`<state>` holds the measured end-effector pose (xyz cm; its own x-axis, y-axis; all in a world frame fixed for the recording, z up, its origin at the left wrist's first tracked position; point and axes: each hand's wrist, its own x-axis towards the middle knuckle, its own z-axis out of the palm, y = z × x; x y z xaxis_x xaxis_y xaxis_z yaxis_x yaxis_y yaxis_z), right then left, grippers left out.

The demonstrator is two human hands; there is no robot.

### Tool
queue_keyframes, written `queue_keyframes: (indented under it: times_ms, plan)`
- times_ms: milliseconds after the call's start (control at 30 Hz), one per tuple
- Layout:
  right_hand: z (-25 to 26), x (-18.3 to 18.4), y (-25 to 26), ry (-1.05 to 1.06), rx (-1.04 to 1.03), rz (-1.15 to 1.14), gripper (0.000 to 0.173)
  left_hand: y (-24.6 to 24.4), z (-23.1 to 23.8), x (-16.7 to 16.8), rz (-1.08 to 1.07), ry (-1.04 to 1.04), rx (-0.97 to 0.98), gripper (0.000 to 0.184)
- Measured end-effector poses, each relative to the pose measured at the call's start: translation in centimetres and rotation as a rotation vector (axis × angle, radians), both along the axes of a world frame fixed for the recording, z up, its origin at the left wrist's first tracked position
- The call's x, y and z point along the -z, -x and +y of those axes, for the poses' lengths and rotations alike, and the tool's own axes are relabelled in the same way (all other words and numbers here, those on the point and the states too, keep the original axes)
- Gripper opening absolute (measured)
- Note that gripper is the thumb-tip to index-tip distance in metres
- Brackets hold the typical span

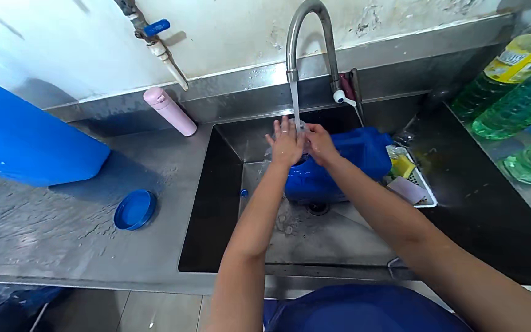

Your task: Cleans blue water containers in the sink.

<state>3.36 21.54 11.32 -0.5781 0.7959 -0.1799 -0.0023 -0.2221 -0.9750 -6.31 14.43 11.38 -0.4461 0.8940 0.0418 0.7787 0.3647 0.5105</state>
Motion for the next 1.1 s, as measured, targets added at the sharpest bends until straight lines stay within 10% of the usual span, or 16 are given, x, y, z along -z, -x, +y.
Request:
queue_keyframes:
  times_ms: [167, 433, 600, 900, 1100]
  plan:
    - [2.3, 1.0, -1.1, 0.078, 0.081, 0.055, 0.037, -0.6, -2.0, 1.8, 0.226, -0.086, 0.375, 0.047]
    - [-0.5, 0.8, 0.2, 0.071, 0.05, 0.033, 0.039, -1.0, 0.0, 0.0, 0.059, 0.066, 0.042, 0.052]
    - [0.4, 1.3, -0.6, 0.353, 0.059, 0.197, 0.029, 0.7, -1.6, -1.9, -0.171, -0.403, -0.113, 0.04]
    - [4.4, -4.0, 2.0, -0.598, -0.324, -0.379, 0.038, -2.5, -0.4, -0.6, -1.262, -0.843, -0.64, 0.028]
    - [0.6, -3.2, -2.0, -0.741, 0.071, -0.11, 0.047, -1.0, 5.5, -1.1, -0.794, -0.531, -0.396, 0.022]
